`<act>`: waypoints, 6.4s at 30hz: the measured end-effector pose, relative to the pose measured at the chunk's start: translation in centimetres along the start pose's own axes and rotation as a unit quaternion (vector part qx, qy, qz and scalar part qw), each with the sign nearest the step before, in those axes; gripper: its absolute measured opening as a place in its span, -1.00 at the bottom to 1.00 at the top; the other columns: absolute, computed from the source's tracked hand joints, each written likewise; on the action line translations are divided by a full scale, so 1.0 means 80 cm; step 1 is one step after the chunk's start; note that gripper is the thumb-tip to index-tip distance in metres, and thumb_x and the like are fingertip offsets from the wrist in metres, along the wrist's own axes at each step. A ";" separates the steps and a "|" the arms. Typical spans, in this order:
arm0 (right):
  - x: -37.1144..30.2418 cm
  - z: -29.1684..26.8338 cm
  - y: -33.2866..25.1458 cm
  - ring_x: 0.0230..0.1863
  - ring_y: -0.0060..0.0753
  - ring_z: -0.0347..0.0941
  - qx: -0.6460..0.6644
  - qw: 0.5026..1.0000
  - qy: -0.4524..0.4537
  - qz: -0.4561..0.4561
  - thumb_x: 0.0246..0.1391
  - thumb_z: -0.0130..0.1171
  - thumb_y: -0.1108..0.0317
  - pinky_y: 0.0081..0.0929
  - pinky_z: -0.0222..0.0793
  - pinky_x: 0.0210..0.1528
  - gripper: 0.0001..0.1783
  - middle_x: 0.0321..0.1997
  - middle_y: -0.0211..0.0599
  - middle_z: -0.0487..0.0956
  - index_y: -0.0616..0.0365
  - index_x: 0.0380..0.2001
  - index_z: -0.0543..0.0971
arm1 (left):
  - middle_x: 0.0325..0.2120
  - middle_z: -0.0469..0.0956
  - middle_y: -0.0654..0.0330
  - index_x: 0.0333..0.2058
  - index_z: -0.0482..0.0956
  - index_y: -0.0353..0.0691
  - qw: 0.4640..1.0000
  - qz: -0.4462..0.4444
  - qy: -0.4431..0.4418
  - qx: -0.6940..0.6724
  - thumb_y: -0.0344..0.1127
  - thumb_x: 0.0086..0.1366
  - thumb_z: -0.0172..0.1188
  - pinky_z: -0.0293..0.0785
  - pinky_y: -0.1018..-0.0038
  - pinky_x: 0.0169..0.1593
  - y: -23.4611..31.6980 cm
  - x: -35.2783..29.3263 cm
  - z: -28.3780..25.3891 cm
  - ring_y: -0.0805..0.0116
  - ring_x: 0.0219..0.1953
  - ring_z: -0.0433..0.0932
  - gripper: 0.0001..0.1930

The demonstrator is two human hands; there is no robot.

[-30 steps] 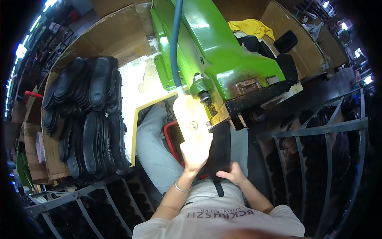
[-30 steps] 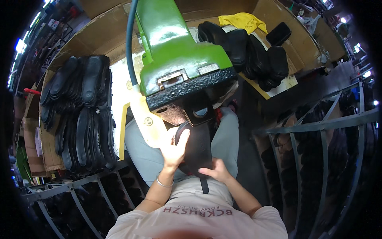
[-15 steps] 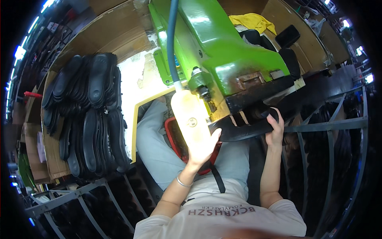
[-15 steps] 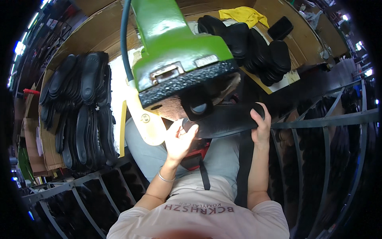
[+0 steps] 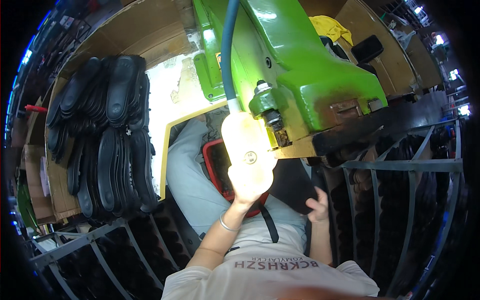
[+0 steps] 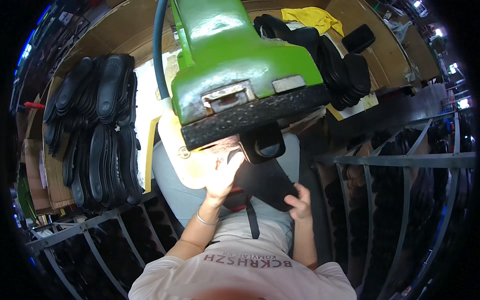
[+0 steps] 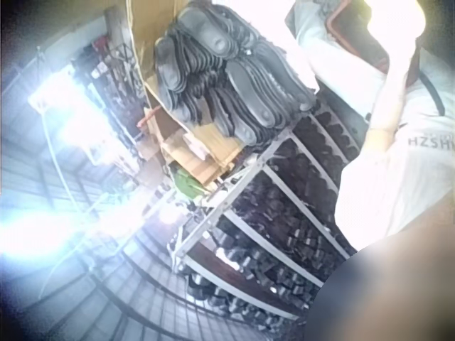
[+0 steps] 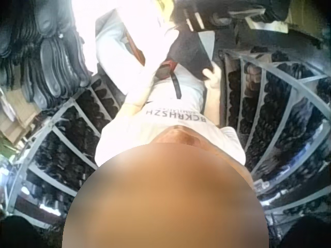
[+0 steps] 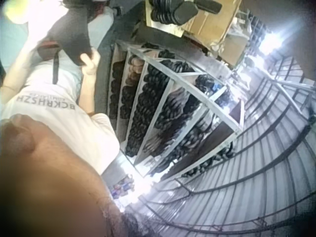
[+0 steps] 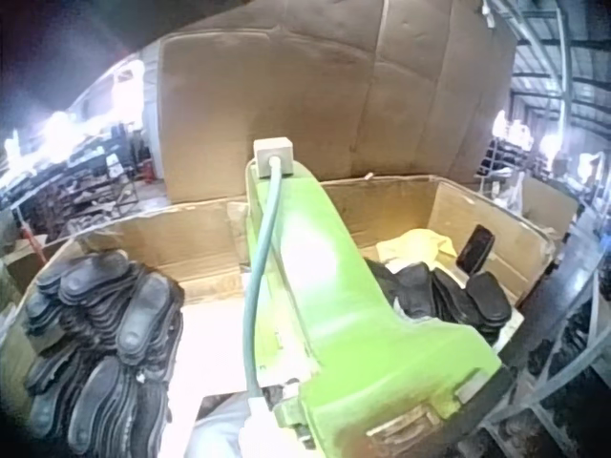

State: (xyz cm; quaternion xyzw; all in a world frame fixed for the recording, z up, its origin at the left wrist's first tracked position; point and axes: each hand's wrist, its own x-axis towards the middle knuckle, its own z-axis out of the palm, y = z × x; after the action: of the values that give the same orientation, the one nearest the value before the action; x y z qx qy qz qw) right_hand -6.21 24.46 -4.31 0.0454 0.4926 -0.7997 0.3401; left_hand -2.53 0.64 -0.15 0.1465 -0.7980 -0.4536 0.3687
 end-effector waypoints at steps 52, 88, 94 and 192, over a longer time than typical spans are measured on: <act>0.116 0.151 -0.047 -0.23 -0.58 0.42 -0.232 0.929 -0.157 -0.243 -0.36 0.48 0.50 -0.58 0.38 -0.16 -0.48 -0.23 -0.36 0.54 0.32 -0.23 0.50 | -0.41 0.55 0.17 -0.40 0.43 -0.31 0.789 -0.446 0.059 -0.419 -0.60 0.08 0.24 0.51 0.53 -0.24 -0.041 -0.152 -0.097 0.45 -0.40 0.53 -0.84; -0.015 0.015 -0.093 -0.66 -0.36 0.47 -0.111 0.993 -0.043 0.010 -0.19 0.18 0.48 -0.57 0.34 -0.76 -0.67 -0.45 -0.11 0.56 0.46 -0.29 0.47 | -0.57 0.52 0.12 -0.40 0.51 -0.45 0.939 -0.231 -0.051 -0.249 -0.49 0.06 0.14 0.43 0.54 -0.38 0.008 -0.027 -0.022 0.46 -0.53 0.48 -0.87; 0.068 0.065 -0.137 -0.58 -0.65 0.42 -0.235 0.961 0.030 -0.139 -0.05 0.15 0.48 -0.77 0.28 -0.72 -0.73 -0.40 -0.32 0.53 0.32 -0.22 0.48 | -0.34 0.55 0.12 -0.23 0.47 -0.44 0.961 -0.178 0.046 -0.209 -0.49 0.06 0.23 0.43 0.52 -0.16 0.012 -0.001 -0.044 0.46 -0.30 0.50 -0.73; -0.018 0.046 0.069 -0.05 -0.40 0.42 0.022 0.987 -0.068 0.144 -0.32 0.30 0.69 -0.46 0.34 0.02 -0.39 -0.09 -0.29 0.50 0.24 -0.06 0.44 | -0.62 0.46 0.40 -0.48 0.54 -0.35 0.927 -0.264 -0.156 -0.217 -0.41 0.14 0.24 0.23 0.71 -0.52 0.031 -0.011 0.011 0.72 -0.58 0.28 -0.88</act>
State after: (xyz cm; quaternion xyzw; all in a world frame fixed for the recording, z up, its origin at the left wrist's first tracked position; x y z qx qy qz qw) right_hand -0.92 20.56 -6.03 0.0689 0.4389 -0.7543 0.4834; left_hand -2.31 3.05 1.23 0.1959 -0.6600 -0.7137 0.1291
